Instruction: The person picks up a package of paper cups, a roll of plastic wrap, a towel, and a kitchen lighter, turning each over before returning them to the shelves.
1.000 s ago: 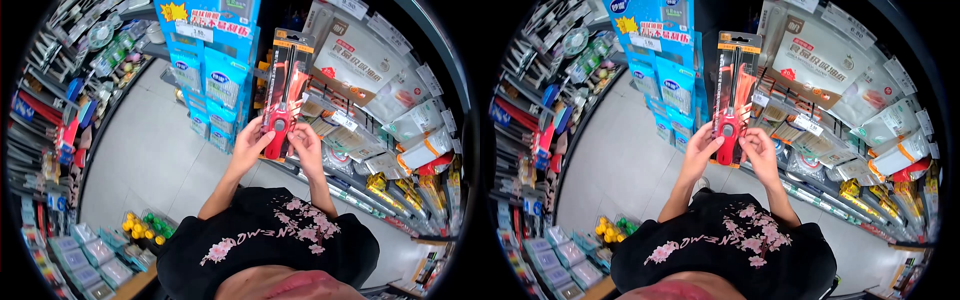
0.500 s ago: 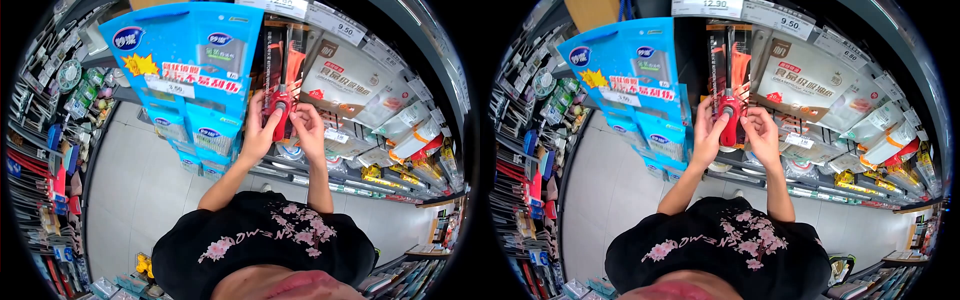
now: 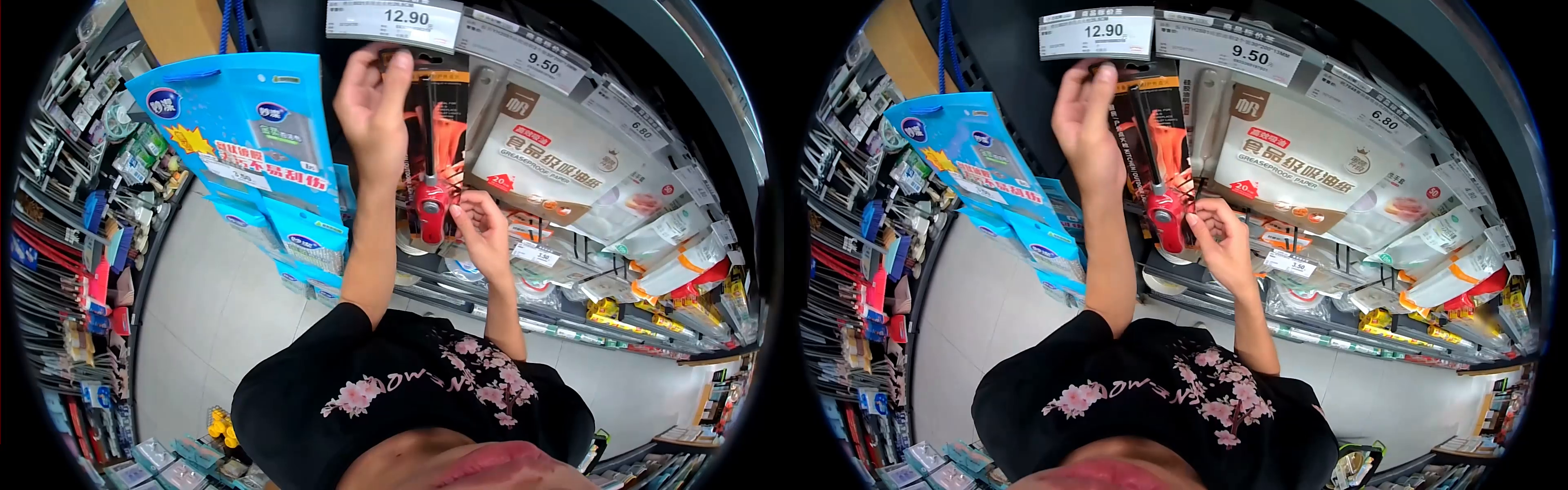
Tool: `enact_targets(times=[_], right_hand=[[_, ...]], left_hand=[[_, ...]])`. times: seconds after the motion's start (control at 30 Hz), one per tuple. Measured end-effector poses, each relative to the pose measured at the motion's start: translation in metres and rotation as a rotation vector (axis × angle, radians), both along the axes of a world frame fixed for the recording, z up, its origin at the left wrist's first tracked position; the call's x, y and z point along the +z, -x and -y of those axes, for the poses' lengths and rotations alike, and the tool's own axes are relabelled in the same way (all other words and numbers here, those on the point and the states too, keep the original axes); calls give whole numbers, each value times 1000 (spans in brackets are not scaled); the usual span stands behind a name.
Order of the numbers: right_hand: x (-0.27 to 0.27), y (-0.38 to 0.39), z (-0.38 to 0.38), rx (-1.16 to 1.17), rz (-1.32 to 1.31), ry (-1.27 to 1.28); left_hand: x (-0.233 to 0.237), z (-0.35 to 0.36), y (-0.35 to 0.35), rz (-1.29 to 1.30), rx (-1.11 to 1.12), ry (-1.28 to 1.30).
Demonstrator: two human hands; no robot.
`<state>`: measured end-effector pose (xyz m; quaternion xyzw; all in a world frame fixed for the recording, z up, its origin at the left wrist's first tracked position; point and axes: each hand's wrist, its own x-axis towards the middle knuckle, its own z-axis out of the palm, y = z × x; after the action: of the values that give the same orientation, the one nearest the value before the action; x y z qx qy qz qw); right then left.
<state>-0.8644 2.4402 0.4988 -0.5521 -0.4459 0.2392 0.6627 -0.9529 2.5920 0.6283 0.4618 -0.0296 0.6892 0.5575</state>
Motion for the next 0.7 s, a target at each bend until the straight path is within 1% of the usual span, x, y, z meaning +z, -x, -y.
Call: enact_targets(times=[0.03, 0.13, 0.17, 0.3, 0.4, 0.47, 0.5, 0.57, 0.7], right_hand=[[1, -1, 1, 12, -42, 12], [7, 0, -4, 25, -34, -33], [9, -1, -6, 14, -44, -32], [10, -2, -17, 27, -49, -77], [11, 1, -20, 49, -68, -83], [9, 1, -22, 66, -100, -82], [9, 2, -21, 69, -100, -80], [10, 5, -22, 66, -91, -69], [12, 8, -25, 81, -100, -78]], left_hand=[[5, -4, -3, 37, -41, 4], [13, -14, -10, 58, -31, -13], [13, -18, -12, 77, -67, -5], [17, -21, -14, 54, -54, -32], [18, -23, -16, 55, -21, -12], [18, -20, -16, 19, 53, 42], [17, -21, -15, 19, 56, 44], [14, -26, -16, 5, 129, 8], [9, -42, -16, 8, 156, 57]])
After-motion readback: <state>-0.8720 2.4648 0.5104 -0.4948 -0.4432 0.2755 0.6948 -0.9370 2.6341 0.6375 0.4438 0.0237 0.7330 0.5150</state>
